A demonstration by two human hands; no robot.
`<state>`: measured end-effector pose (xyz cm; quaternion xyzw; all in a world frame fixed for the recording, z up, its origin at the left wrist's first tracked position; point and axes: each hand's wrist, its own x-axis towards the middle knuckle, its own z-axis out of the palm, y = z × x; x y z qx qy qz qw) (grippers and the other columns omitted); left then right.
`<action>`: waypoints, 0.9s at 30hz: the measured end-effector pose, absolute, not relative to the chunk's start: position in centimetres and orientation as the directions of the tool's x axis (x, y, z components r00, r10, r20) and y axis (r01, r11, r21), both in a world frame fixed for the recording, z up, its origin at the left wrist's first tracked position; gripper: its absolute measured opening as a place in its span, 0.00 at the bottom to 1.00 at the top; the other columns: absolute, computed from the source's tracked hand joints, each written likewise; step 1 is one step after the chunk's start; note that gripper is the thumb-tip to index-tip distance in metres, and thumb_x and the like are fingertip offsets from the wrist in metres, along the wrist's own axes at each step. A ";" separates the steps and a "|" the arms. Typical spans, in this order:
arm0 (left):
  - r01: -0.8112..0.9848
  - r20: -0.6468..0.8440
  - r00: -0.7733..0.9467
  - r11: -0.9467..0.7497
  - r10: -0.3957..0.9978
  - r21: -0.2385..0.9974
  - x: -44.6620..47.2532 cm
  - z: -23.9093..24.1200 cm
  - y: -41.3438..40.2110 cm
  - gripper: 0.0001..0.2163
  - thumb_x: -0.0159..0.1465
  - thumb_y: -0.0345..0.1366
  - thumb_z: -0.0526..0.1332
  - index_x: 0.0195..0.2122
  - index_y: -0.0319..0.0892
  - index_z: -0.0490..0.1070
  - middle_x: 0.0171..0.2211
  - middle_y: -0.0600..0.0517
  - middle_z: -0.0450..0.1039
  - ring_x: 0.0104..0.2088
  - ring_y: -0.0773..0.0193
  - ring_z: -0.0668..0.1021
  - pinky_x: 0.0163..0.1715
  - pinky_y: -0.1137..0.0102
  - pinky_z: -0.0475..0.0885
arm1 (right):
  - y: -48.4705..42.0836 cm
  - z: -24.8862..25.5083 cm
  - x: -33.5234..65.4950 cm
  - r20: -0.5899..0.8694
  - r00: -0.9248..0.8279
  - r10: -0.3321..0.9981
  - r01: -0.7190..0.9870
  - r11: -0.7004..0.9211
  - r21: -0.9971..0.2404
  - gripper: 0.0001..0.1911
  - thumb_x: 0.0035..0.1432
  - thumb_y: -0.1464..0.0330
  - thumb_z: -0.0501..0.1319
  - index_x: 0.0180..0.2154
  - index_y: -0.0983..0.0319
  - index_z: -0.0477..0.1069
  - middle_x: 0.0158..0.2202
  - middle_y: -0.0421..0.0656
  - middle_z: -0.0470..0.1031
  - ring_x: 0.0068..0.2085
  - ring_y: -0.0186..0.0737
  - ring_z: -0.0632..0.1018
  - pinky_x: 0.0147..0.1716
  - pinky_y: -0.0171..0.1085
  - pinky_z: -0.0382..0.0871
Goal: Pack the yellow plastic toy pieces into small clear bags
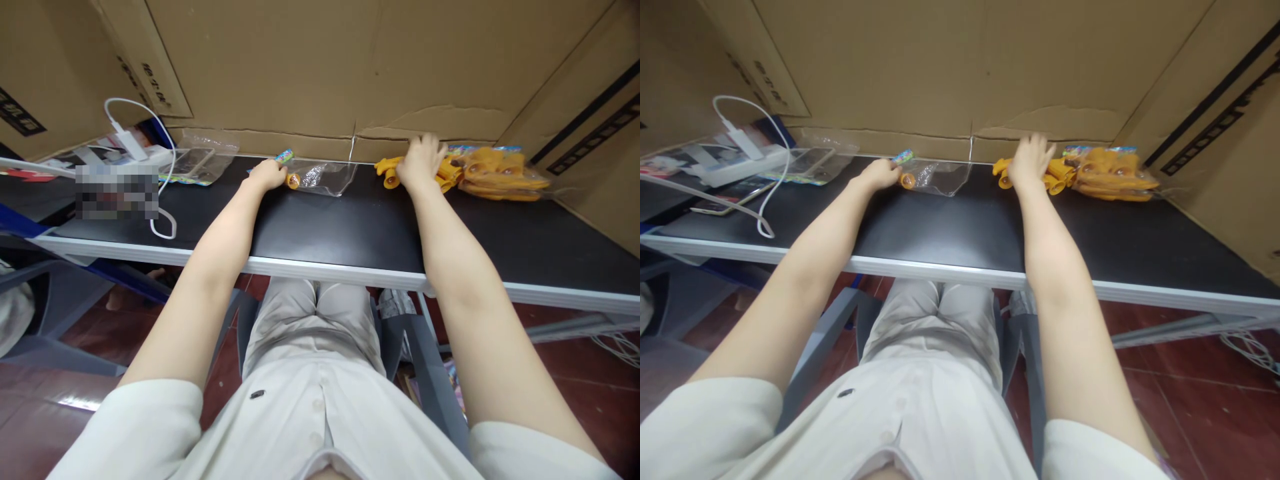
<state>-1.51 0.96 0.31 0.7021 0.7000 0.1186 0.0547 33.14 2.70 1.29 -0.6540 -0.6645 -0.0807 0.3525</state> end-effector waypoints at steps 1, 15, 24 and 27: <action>0.972 0.085 -0.011 -0.010 0.996 0.236 -1.4 0.4 0.8 0.28 0.78 0.40 0.49 0.69 0.31 0.76 0.71 0.31 0.73 0.72 0.39 0.75 0.70 0.57 0.70 | 2.8 1.1 33.8 0.547 0.107 0.830 0.911 0.139 -0.389 0.05 0.75 0.71 0.61 0.45 0.63 0.77 0.59 0.65 0.76 0.71 0.62 0.66 0.74 0.66 0.50; 0.949 0.130 -0.013 -0.029 0.991 0.313 -2.0 -0.2 1.6 0.24 0.70 0.40 0.56 0.64 0.42 0.80 0.72 0.35 0.71 0.76 0.33 0.68 0.78 0.33 0.49 | -0.1 3.3 31.7 0.437 0.206 0.876 0.974 -0.142 -0.174 0.26 0.74 0.78 0.62 0.70 0.75 0.69 0.72 0.68 0.69 0.76 0.59 0.65 0.75 0.60 0.51; 0.943 0.083 -0.007 -0.021 0.996 0.331 -2.5 -0.8 2.4 0.28 0.67 0.43 0.52 0.64 0.47 0.80 0.73 0.44 0.72 0.74 0.37 0.72 0.79 0.35 0.49 | -1.5 6.1 30.1 0.164 -0.176 0.971 0.960 0.206 -0.190 0.15 0.69 0.68 0.71 0.55 0.63 0.80 0.59 0.57 0.82 0.62 0.59 0.81 0.65 0.53 0.72; 0.947 0.066 0.010 -0.031 0.998 0.319 -2.7 -0.9 2.6 0.29 0.69 0.45 0.51 0.64 0.46 0.81 0.70 0.43 0.76 0.73 0.37 0.73 0.79 0.36 0.49 | -0.8 5.9 30.4 0.122 -0.249 0.961 0.938 0.271 -0.215 0.13 0.63 0.64 0.75 0.49 0.59 0.83 0.49 0.52 0.85 0.53 0.56 0.83 0.58 0.51 0.77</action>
